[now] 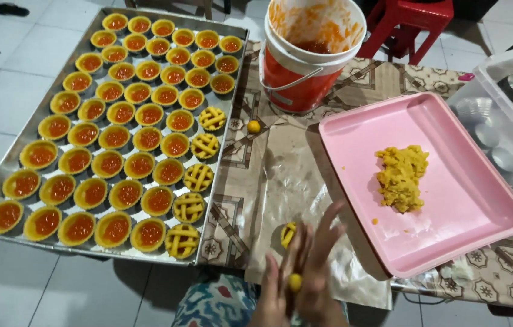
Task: The person is decorating jam-filled tarts by rolling dough into thin strips and arranging them in a lattice pattern on top.
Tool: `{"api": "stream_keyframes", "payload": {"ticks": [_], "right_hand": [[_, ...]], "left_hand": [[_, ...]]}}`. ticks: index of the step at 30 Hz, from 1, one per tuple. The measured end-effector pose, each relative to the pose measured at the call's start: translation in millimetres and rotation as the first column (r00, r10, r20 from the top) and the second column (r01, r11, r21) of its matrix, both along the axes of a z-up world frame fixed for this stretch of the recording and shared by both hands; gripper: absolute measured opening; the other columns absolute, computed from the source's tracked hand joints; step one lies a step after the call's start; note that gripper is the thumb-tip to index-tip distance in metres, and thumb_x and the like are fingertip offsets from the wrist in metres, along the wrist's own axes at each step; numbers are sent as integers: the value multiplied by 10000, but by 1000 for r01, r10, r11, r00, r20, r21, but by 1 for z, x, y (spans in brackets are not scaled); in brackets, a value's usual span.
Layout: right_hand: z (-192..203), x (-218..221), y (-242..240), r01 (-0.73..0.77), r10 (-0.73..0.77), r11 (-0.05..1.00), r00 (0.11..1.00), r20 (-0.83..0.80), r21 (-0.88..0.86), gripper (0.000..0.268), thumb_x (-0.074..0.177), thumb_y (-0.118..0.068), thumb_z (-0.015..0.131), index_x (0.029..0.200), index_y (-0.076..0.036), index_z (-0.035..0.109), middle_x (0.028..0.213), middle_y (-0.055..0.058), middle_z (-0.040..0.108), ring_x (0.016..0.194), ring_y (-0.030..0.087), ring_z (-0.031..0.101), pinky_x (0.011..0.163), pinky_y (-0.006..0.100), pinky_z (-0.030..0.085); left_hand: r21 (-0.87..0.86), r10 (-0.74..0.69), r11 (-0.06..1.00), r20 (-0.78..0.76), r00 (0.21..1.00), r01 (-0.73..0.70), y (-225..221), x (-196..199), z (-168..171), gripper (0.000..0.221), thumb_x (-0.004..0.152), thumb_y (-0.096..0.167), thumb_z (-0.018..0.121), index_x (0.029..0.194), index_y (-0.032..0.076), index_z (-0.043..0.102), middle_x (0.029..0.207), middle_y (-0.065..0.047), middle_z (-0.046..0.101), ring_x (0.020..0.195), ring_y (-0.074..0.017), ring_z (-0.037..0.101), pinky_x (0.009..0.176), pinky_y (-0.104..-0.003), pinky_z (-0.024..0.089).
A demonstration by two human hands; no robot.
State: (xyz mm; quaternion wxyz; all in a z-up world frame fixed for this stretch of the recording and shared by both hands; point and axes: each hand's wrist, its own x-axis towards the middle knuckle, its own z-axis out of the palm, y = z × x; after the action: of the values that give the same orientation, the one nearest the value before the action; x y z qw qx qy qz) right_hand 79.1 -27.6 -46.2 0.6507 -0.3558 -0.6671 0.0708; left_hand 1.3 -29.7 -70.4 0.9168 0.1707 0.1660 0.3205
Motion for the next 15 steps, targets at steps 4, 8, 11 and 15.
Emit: {"api": "stream_keyframes", "payload": {"ticks": [4, 8, 11, 15], "right_hand": [[23, 21, -7, 370, -332, 837, 929, 163, -403, 765, 1080, -688, 58, 1626, -159, -35, 1728, 157, -92, 1616, 366, -105, 1288, 586, -85], [25, 17, -34, 393, -341, 787, 920, 195, -476, 633, 1095, -502, 188, 1597, -118, 212, 1717, 224, 114, 1604, 422, 108, 1282, 597, 138], [23, 16, -44, 223, -363, 745, 926, -100, -629, 591, 1063, -296, 206, 1540, 47, 267, 1648, 221, 311, 1524, 324, 339, 1233, 452, 291], [22, 21, -46, 30, -339, 841, 809, -481, -541, 607, 1073, -364, 304, 1512, 54, 299, 1629, 209, 328, 1516, 324, 350, 1267, 457, 290]], "left_hand": [[287, -38, 958, 130, 991, -1, 0, 1, -7, 712, 1022, 486, 405, 1539, 12, 286, 1695, -116, 158, 1552, -296, 176, 1215, -467, 216], [48, -29, 999, 247, 969, 18, 8, -8, -4, 661, 1018, 70, 620, 1541, -29, 228, 1599, -311, 277, 1499, -387, 271, 1190, -466, 378], [-99, -31, 994, 209, 977, 53, 8, -10, 28, 575, 938, -70, 554, 1472, 16, 358, 1566, -260, 419, 1439, -322, 450, 1167, -415, 434], [-154, -17, 988, 62, 998, 27, 7, -11, 42, 571, 921, -87, 547, 1468, 23, 427, 1511, -222, 484, 1375, -248, 484, 1130, -311, 391]]}}
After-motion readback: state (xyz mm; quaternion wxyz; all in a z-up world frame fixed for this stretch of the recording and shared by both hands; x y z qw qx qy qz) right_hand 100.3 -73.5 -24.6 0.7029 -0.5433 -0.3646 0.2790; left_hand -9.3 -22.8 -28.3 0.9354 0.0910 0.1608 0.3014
